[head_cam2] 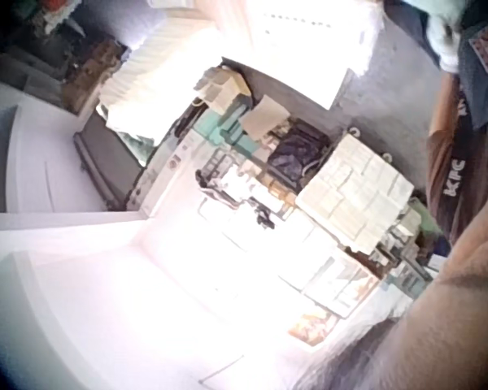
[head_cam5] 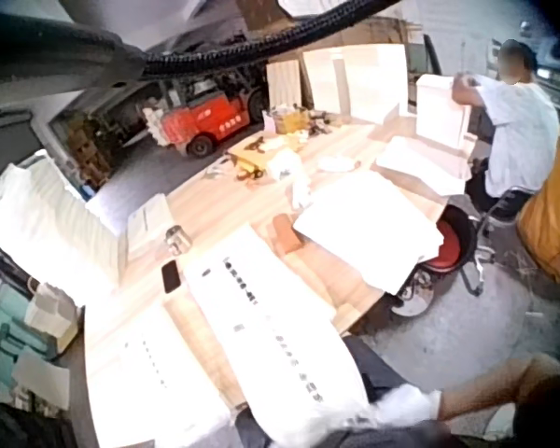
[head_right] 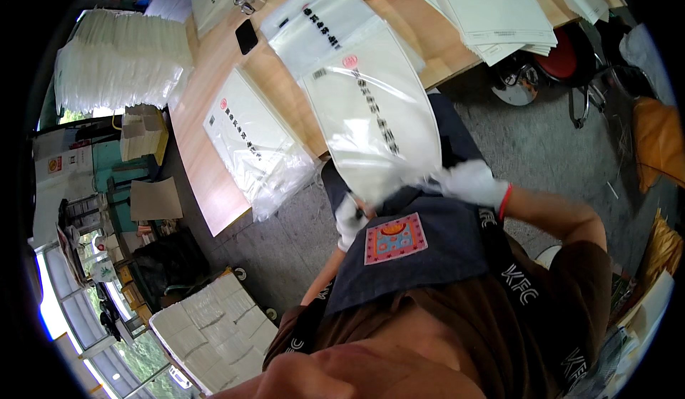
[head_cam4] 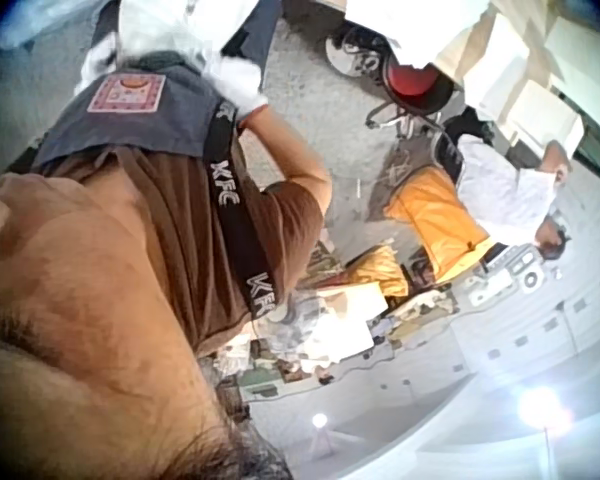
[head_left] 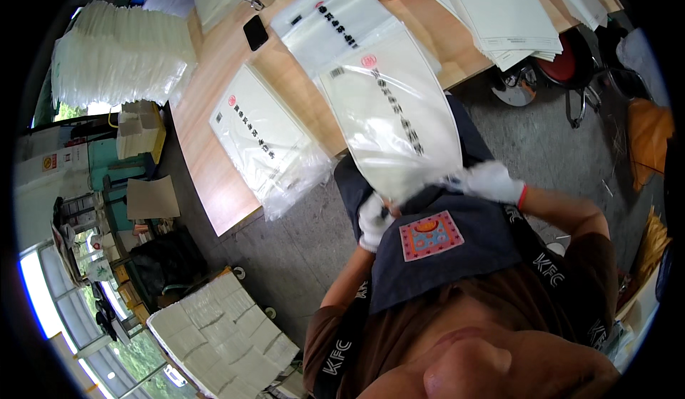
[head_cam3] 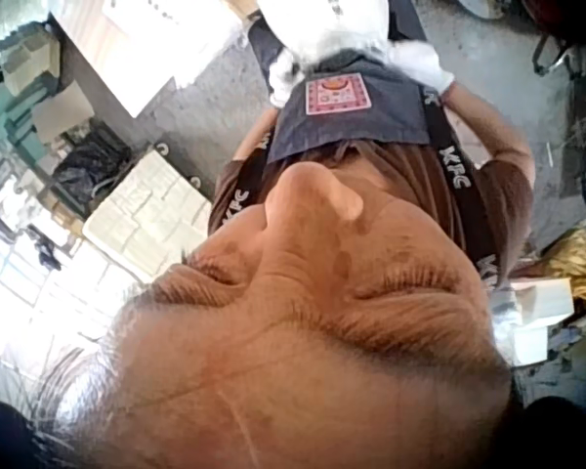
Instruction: The person repeatedly picks up sheets of paper and places them into plastic bags on a table. They handle the items one at a time, folding the paper before inserting it into the bag.
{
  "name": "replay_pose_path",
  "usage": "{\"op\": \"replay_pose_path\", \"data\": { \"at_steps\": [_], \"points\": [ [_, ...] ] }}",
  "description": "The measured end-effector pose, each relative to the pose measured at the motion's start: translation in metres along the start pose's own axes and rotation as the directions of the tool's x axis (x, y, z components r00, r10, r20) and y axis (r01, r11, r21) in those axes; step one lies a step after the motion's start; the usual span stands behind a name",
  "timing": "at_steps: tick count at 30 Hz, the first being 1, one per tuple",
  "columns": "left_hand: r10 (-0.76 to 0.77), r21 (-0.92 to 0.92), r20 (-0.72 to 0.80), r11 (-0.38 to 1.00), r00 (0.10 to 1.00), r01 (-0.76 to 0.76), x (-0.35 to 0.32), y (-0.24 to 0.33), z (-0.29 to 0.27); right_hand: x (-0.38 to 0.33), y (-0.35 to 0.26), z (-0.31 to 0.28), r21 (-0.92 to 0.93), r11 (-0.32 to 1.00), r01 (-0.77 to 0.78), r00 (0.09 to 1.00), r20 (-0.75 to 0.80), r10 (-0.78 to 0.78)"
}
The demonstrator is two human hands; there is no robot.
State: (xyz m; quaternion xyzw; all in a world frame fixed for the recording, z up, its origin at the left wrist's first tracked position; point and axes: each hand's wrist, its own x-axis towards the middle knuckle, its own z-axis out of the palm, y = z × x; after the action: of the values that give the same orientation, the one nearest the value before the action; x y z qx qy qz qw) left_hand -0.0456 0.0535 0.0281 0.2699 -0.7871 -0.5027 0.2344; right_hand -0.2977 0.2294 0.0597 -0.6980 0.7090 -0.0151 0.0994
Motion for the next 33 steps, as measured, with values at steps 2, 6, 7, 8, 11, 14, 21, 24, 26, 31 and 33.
{"op": "replay_pose_path", "data": {
  "at_steps": [2,6,7,8,11,14,21,24,26,31,33],
  "points": [
    [0.032,0.014,-0.353,0.999,0.935,-0.029,0.034,0.016,0.0,0.026,0.018,-0.024,-0.056,0.997,-0.057,0.986,-0.157,0.048],
    [0.07,0.258,0.023,0.963,0.997,-0.073,0.006,-0.027,-0.015,0.015,0.023,-0.023,-0.009,0.99,-0.137,0.99,0.028,0.137],
    [-0.047,0.164,0.156,0.986,0.987,0.021,-0.003,-0.029,-0.022,0.014,0.017,-0.008,0.103,0.94,-0.326,0.897,0.348,0.273],
    [-0.124,-0.052,0.038,0.991,0.992,0.126,-0.008,-0.047,-0.021,0.016,0.018,-0.01,0.127,0.938,-0.323,0.896,0.361,0.259],
    [-0.162,-0.002,-0.375,0.985,0.913,0.174,0.019,-0.086,-0.016,0.025,0.05,-0.001,0.674,0.735,-0.073,0.977,-0.1,0.19],
    [-0.513,-0.202,-0.146,0.853,0.846,0.482,0.064,-0.113,0.003,0.053,0.081,0.038,0.878,0.299,-0.374,0.707,0.061,0.704],
    [-0.484,-0.021,-0.091,0.875,0.87,0.484,0.096,-0.006,-0.069,0.121,0.038,0.066,0.977,-0.065,-0.203,0.9,0.212,0.382],
    [-0.406,-0.081,-0.349,0.911,0.845,0.404,0.091,0.0,-0.126,0.205,0.007,0.043,0.979,0.045,-0.2,0.922,0.172,0.346],
    [-0.379,-0.142,-0.451,0.924,0.808,0.354,0.09,-0.013,-0.18,0.28,-0.012,0.04,0.961,0.169,-0.218,0.949,0.168,0.268],
    [-0.459,0.281,-0.411,0.758,0.788,0.588,0.108,-0.076,-0.276,0.386,-0.073,0.045,0.923,0.344,-0.174,0.958,0.078,0.274],
    [-0.479,0.58,-0.474,0.462,0.739,0.671,0.111,-0.094,-0.262,0.393,-0.082,0.051,0.884,0.408,-0.229,0.952,0.116,0.283]
  ]
}}
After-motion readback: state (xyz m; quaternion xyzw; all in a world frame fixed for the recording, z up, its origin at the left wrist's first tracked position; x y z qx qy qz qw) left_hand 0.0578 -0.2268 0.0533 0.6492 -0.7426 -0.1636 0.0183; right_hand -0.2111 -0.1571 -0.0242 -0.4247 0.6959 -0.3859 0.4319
